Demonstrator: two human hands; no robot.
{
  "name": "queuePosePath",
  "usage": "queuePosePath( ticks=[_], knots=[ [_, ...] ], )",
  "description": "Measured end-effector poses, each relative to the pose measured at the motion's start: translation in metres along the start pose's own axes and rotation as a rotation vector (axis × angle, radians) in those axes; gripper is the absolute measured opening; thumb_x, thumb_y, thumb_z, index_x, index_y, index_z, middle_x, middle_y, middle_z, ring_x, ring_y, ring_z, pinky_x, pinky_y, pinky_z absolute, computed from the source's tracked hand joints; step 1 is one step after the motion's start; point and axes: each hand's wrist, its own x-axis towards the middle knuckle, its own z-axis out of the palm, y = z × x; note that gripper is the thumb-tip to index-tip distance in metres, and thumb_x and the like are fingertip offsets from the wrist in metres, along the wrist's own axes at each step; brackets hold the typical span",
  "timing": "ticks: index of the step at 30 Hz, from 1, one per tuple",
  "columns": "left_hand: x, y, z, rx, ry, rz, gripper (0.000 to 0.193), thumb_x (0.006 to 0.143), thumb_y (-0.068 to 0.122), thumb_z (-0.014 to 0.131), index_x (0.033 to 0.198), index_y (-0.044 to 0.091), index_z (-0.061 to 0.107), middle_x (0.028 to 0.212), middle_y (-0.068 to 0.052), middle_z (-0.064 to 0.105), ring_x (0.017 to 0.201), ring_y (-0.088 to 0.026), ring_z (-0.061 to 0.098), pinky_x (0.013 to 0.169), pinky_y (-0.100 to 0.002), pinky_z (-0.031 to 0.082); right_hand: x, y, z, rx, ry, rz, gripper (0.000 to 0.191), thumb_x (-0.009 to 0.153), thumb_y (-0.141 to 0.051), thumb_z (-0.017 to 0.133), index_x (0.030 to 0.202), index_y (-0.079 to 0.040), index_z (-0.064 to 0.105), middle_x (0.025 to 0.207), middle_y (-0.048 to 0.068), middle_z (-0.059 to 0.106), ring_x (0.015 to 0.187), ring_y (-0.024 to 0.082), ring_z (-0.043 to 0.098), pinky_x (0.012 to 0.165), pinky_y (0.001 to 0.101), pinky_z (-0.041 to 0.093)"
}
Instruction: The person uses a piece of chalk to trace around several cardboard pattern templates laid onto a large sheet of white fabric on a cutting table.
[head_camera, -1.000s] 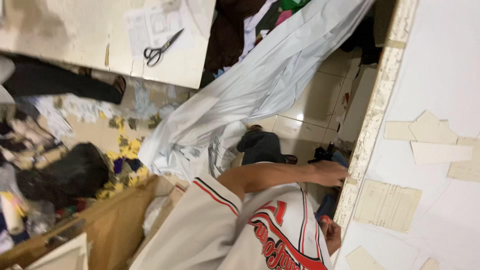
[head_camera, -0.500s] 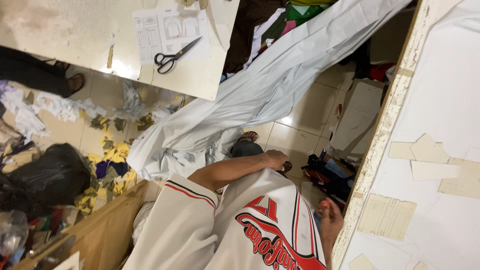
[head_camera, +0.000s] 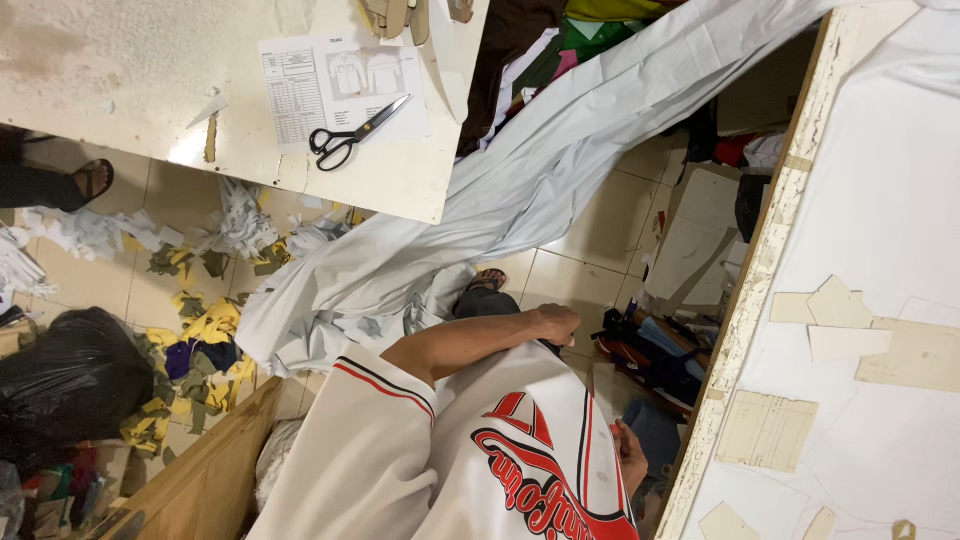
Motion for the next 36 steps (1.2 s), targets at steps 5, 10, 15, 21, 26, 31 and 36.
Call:
queuePosePath(
  ticks=[5,10,15,21,26,31,36],
  knots=[
    [-0.004,0.0,0.004,0.007,-0.092,-0.012,0.041,0.091,0.036,0.074,0.106,-0.002,0.074,0.108,-0.02,0.075,0.104,-0.036,0.072,0.089,-0.047,0.057,0.001,0.001,-0.005,0.01,0.039,0.027,0.029,0.103,-0.015,0.061,0.126,0.002,0.066,0.096,0.018,0.075,0.067,0.021,0.072,0.057,0.0363,0.06],
    [0.01,0.021,0.004,0.057,-0.131,0.03,0.038,0.09,0.035,0.073,0.105,0.0,0.075,0.104,-0.019,0.076,0.101,-0.035,0.073,0.086,-0.047,0.058,0.001,0.027,-0.011,0.111,0.046,0.04,0.032,0.102,-0.015,0.061,0.128,0.003,0.064,0.095,0.019,0.075,0.067,0.021,0.072,0.057,0.0358,0.06],
    [0.045,0.068,0.015,0.137,-0.157,0.151,0.035,0.087,0.034,0.072,0.103,0.003,0.077,0.101,-0.018,0.076,0.097,-0.035,0.072,0.083,-0.048,0.057,0.016,0.059,-0.039,0.176,0.06,0.084,0.034,0.102,-0.016,0.062,0.13,0.003,0.064,0.096,0.018,0.075,0.071,0.02,0.072,0.061,0.0349,0.06],
    [0.109,0.162,0.037,0.203,-0.198,0.235,0.041,0.09,0.033,0.071,0.096,-0.007,0.075,0.091,-0.022,0.076,0.088,-0.035,0.074,0.08,-0.048,0.059,0.052,0.087,-0.089,0.232,0.069,0.113,0.035,0.102,-0.017,0.062,0.131,0.004,0.063,0.096,0.018,0.074,0.075,0.02,0.072,0.065,0.0337,0.06],
    [0.162,0.252,0.062,0.153,-0.198,0.301,0.049,0.092,0.036,0.069,0.117,-0.006,0.064,0.104,-0.022,0.074,0.098,-0.033,0.073,0.084,-0.046,0.059,0.067,0.118,-0.141,0.291,0.07,0.098,0.037,0.102,-0.017,0.063,0.132,0.004,0.062,0.097,0.018,0.074,0.078,0.019,0.072,0.069,0.0327,0.061],
    [0.199,0.313,0.095,0.139,-0.174,0.328,0.064,0.095,0.042,0.066,0.139,-0.002,0.052,0.134,-0.021,0.063,0.125,-0.033,0.061,0.103,-0.045,0.051,0.092,0.144,-0.191,0.425,0.09,0.047,0.038,0.103,-0.018,0.064,0.134,0.005,0.062,0.098,0.018,0.073,0.081,0.019,0.072,0.073,0.0317,0.061],
    [0.257,0.34,0.14,0.028,-0.108,0.373,0.07,0.089,0.046,0.072,0.145,0.011,0.051,0.15,-0.017,0.052,0.137,-0.033,0.05,0.112,-0.043,0.042,0.125,0.177,-0.228,0.593,0.197,0.019,0.041,0.102,-0.024,0.067,0.132,0.004,0.063,0.099,0.016,0.075,0.083,0.019,0.072,0.074,0.0303,0.057]
  ],
)
